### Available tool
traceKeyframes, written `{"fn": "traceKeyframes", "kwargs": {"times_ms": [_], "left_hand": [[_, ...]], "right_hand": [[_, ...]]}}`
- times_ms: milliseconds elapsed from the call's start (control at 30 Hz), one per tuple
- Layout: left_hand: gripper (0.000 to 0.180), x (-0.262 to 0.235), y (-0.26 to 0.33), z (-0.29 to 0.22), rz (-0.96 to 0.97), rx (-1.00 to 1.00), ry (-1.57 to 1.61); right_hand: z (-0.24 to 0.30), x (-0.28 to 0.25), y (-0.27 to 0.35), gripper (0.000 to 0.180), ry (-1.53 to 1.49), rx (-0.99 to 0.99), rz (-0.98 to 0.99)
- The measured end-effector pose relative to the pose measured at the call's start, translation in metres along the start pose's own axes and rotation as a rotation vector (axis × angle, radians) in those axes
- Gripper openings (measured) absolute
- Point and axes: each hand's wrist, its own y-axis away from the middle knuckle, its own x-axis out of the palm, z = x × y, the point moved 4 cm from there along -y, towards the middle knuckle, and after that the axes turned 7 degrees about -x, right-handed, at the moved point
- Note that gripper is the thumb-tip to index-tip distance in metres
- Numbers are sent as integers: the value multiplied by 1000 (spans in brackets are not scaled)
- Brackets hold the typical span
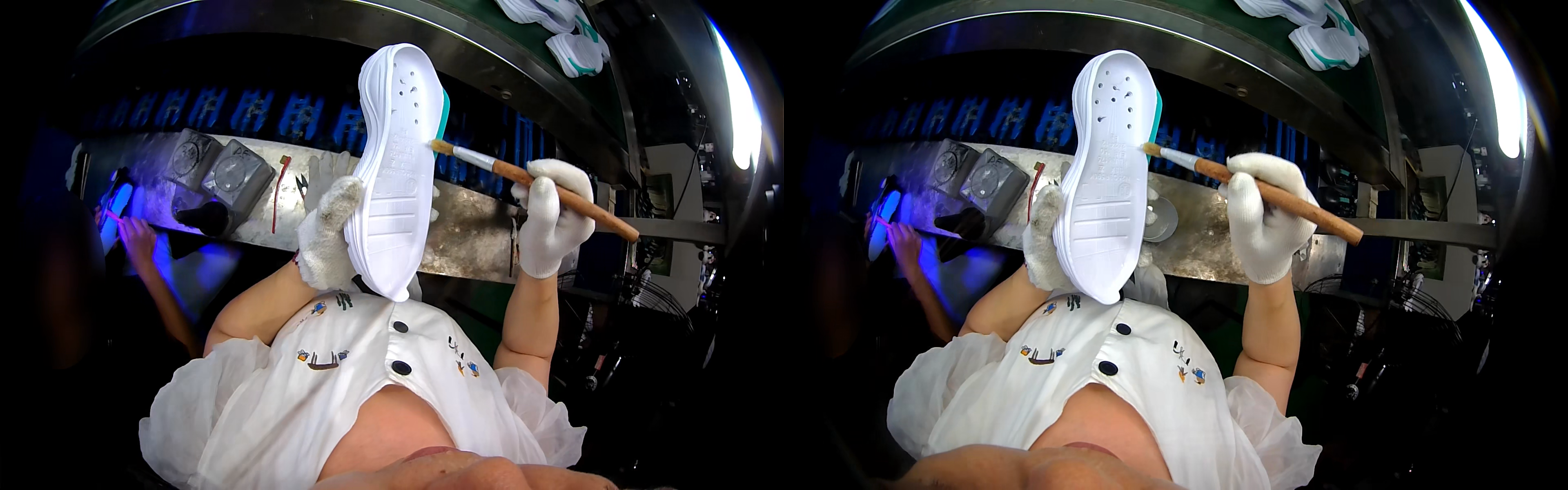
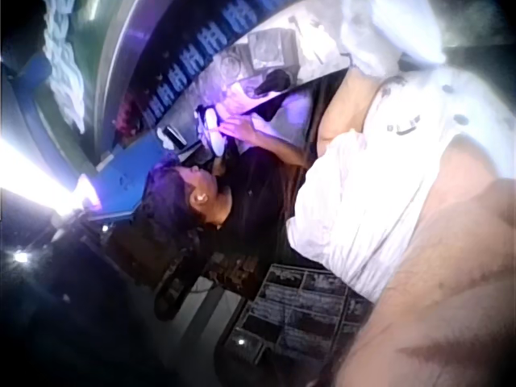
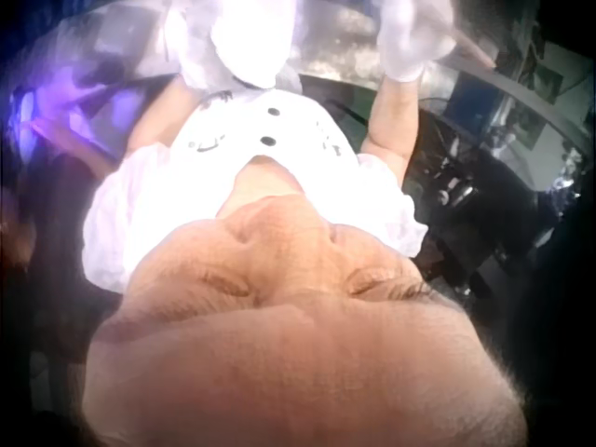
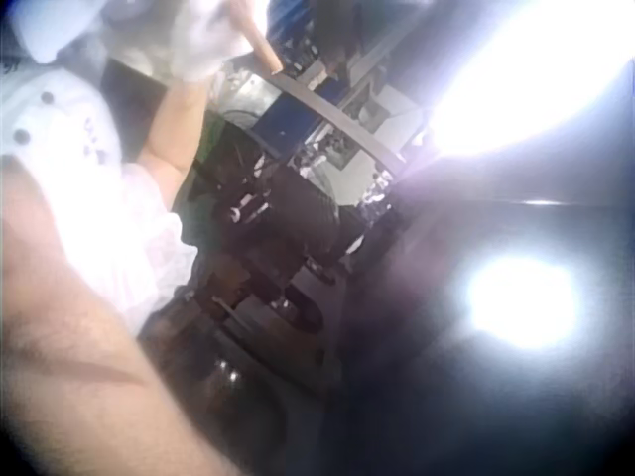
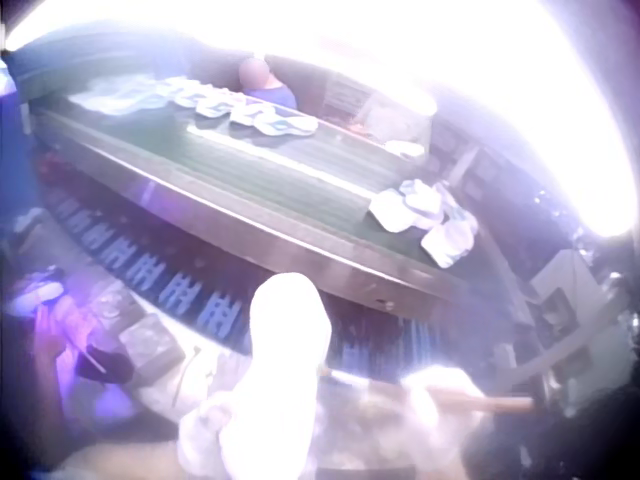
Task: The person picks up white shoe soles from a conveyor belt and applies a teal-colored substance to the edges using a paintbrush. They hold the sole in their left hand and paint with their right hand, then place the finished sole back onto the moving belt.
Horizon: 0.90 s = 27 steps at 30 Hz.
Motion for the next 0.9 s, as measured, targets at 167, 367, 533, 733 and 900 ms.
{"fn": "traceKeyframes", "kwargs": {"times_ms": [167,367,533,733,900], "left_hand": [[86,-6,-4,-17,212,37,259],[92,4,0,-41,474,-207,570],[88,1,2,-29,482,-349,691],[78,12,12,-24,464,-361,662],[71,-11,26,-33,26,-91,316]], "right_hand": [[10,-8,13,17,-330,18,-262],[-8,-9,10,35,-309,-164,-309],[-9,45,-18,31,-295,-365,-131],[-6,86,-25,22,-290,-502,-50],[13,107,-14,30,-162,-737,65]]}}
